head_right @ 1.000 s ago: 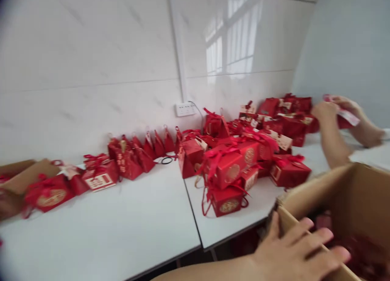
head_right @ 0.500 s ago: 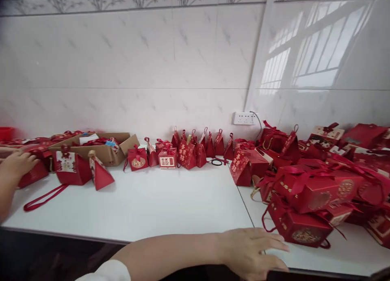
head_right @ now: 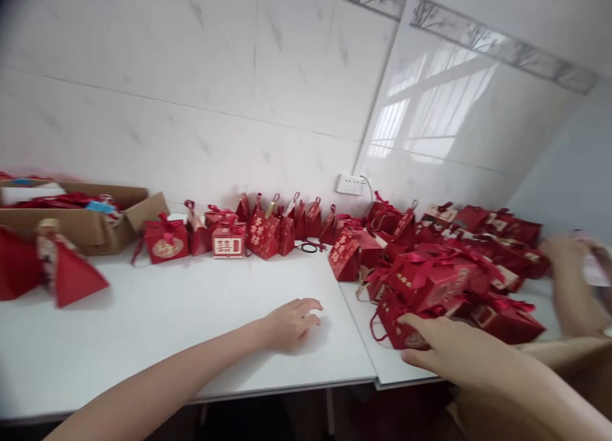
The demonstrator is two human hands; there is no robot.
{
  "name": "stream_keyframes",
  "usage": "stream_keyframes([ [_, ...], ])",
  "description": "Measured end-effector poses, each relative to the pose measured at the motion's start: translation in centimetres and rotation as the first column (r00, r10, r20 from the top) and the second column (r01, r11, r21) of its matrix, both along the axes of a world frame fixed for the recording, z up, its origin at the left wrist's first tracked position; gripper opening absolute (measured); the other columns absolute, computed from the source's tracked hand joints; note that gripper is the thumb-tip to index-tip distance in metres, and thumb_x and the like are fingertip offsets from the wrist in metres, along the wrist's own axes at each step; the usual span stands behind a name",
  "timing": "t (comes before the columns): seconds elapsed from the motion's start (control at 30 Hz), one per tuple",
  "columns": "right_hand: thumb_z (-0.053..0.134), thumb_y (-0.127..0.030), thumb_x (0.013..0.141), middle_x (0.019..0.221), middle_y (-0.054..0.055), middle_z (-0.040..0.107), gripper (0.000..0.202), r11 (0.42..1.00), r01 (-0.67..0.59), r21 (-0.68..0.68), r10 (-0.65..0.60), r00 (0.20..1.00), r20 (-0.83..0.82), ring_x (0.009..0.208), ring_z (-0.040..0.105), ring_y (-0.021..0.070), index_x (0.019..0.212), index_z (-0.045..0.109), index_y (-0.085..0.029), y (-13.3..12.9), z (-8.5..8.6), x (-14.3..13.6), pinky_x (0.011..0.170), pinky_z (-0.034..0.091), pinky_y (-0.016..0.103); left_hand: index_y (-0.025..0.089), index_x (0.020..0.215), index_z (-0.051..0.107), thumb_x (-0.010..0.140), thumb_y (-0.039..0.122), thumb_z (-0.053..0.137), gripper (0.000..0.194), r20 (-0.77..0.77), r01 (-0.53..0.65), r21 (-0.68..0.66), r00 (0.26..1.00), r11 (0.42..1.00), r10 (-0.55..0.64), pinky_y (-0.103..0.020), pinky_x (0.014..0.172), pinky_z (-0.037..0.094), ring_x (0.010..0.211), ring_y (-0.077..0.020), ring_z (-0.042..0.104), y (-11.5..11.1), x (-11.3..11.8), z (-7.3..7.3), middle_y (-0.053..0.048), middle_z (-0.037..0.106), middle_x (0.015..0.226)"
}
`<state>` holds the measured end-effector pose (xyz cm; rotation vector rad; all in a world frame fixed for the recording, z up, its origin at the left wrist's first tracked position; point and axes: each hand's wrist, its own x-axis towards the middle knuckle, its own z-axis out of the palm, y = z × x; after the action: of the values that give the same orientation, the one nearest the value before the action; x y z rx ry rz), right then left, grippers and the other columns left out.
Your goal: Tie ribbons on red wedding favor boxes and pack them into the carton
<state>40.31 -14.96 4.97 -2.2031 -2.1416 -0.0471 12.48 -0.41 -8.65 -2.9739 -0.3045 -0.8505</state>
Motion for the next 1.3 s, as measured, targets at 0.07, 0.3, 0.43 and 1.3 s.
stream_keyframes([
  [0.07,0.061,-0.046,0.072,0.09,0.005,0.074,0.042,0.991,0.038,-0.128,-0.041,0.999,-0.021,0.079,0.07,0.0272,0.109,0.067,-0.027,0.3,0.6,-0.3,0.07,0.056,0.037,0.016,0.095,0.061,0.068,0.009,0.056,0.028,0.049,-0.026,-0.017,0.998,1.0,0.027,-0.032,0.088,0.05,0.108,-0.0217,0.059,2.0,0.3,0.0,-0.012,0.062,0.114],
  [0.3,0.043,-0.048,0.08,0.078,0.006,0.07,0.033,0.961,0.191,0.2,-0.177,0.98,-0.09,0.07,0.067,0.0264,0.089,0.064,-0.024,1.9,3.0,0.1,0.066,0.053,0.039,0.015,0.094,0.057,0.076,0.0,0.039,0.03,0.27,-0.199,-0.185,0.931,0.962,0.245,-0.038,0.087,0.052,0.106,-0.0202,0.058,6.2,0.8,-0.7,-0.012,0.059,0.111],
  [0.43,0.044,-0.042,0.083,0.111,0.013,0.059,0.031,0.81,0.138,0.569,-0.105,0.99,-0.091,0.082,0.065,0.0251,0.1,0.058,-0.021,3.4,2.2,0.0,0.07,0.054,0.041,0.017,0.089,0.057,0.077,0.001,0.038,0.028,0.333,-0.114,-0.224,0.924,0.968,0.186,-0.033,0.081,0.053,0.098,-0.0175,0.06,5.8,0.6,-0.4,-0.009,0.061,0.105],
  [1.3,0.059,-0.037,0.069,0.116,0.019,0.049,0.051,0.642,0.374,0.669,-0.097,0.905,-0.413,0.112,0.049,0.0328,0.113,0.045,-0.014,22.5,-6.4,0.1,0.09,0.045,0.052,0.019,0.068,0.045,0.077,-0.001,0.036,0.024,0.573,0.053,-0.372,0.799,0.927,0.184,-0.019,0.044,0.032,0.055,-0.0089,0.047,8.2,0.1,-0.5,0.001,0.05,0.066],
])
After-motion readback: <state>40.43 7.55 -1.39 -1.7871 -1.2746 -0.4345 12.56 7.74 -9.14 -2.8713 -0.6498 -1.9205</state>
